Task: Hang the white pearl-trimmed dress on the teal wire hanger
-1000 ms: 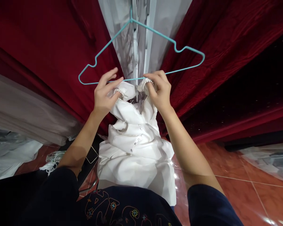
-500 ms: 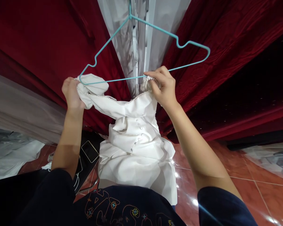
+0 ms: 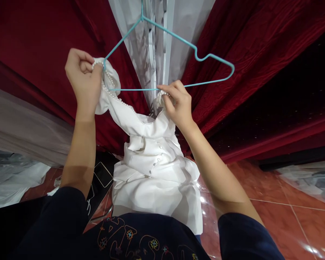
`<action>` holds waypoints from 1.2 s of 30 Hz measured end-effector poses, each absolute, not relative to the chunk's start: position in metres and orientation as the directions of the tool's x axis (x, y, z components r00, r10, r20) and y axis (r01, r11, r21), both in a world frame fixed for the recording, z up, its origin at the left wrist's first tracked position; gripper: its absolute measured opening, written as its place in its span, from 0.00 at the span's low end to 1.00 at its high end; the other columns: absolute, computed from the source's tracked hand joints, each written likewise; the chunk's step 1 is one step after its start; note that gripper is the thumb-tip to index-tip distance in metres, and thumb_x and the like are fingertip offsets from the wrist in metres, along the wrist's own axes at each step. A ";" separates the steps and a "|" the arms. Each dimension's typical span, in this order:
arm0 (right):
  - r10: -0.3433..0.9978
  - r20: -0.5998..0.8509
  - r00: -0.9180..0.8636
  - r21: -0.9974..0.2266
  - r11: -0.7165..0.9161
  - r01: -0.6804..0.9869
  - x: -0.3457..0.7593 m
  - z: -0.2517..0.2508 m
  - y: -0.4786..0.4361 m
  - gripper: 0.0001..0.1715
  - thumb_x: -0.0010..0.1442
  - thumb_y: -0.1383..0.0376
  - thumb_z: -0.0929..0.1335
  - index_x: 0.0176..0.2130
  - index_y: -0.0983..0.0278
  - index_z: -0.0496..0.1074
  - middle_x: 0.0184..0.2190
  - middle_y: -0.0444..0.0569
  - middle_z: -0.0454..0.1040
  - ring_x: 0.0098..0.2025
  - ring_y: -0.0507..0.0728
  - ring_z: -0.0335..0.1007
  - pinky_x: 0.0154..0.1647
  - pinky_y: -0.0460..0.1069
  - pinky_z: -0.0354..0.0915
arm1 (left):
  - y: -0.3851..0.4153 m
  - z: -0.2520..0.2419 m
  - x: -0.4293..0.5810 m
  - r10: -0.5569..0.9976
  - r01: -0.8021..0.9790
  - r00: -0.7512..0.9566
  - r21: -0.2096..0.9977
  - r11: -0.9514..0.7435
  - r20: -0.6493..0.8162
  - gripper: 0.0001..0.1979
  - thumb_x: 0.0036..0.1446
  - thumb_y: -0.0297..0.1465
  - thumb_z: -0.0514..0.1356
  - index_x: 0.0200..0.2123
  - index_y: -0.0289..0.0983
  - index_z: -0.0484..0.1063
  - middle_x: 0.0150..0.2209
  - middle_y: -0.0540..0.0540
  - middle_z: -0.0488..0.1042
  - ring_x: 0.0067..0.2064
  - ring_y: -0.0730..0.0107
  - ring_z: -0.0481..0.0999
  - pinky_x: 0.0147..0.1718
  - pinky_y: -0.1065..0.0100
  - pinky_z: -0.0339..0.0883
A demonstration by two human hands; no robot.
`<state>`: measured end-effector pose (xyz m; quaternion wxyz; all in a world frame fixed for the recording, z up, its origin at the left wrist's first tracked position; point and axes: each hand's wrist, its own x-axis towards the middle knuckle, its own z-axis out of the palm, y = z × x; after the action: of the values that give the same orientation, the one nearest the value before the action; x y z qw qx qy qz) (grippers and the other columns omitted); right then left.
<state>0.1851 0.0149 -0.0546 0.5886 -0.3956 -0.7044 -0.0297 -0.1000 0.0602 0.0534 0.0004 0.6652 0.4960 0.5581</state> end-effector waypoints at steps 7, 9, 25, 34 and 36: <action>0.543 0.840 0.022 -0.432 0.644 0.631 0.193 -0.057 0.020 0.19 0.75 0.56 0.63 0.54 0.55 0.80 0.43 0.52 0.75 0.50 0.61 0.76 0.60 0.64 0.76 | 0.056 0.035 -0.077 0.658 0.746 0.024 0.424 -0.513 0.753 0.20 0.65 0.35 0.75 0.47 0.41 0.66 0.55 0.44 0.70 0.59 0.59 0.68 0.67 0.51 0.61; 0.541 0.841 0.012 -0.429 0.654 0.624 0.196 -0.058 0.021 0.19 0.75 0.57 0.62 0.54 0.55 0.79 0.43 0.52 0.74 0.49 0.60 0.76 0.60 0.64 0.76 | 0.048 0.026 -0.072 0.638 0.732 0.053 0.405 -0.548 0.769 0.21 0.65 0.32 0.74 0.52 0.43 0.67 0.63 0.41 0.67 0.66 0.53 0.64 0.72 0.46 0.56; 0.173 0.977 0.124 -0.211 0.692 0.691 0.215 -0.058 0.005 0.21 0.69 0.63 0.66 0.57 0.58 0.81 0.51 0.54 0.71 0.57 0.62 0.74 0.58 0.63 0.73 | 0.012 -0.008 -0.042 0.623 0.671 0.440 0.223 -0.707 0.647 0.22 0.74 0.20 0.50 0.57 0.43 0.79 0.48 0.45 0.81 0.51 0.56 0.79 0.57 0.53 0.69; 0.204 0.826 0.525 -0.537 0.564 0.627 0.315 -0.015 0.005 0.15 0.56 0.84 0.71 0.38 0.68 0.78 0.35 0.36 0.75 0.39 0.49 0.72 0.45 0.57 0.63 | 0.011 0.006 -0.043 0.678 0.676 0.441 0.280 -0.682 0.588 0.21 0.70 0.17 0.52 0.52 0.40 0.82 0.43 0.46 0.81 0.47 0.57 0.80 0.53 0.55 0.69; 0.251 0.815 0.522 -0.561 0.567 0.603 0.308 0.008 -0.001 0.18 0.55 0.86 0.69 0.38 0.68 0.79 0.34 0.33 0.75 0.39 0.48 0.72 0.46 0.58 0.61 | 0.009 0.006 -0.039 0.683 0.678 0.438 0.284 -0.678 0.584 0.22 0.70 0.17 0.51 0.52 0.40 0.82 0.42 0.46 0.81 0.46 0.58 0.80 0.53 0.56 0.69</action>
<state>0.3079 -0.0014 0.0079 0.7472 -0.4501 -0.4746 -0.1176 -0.0386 0.0090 0.0056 0.0037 0.8480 0.4013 0.3463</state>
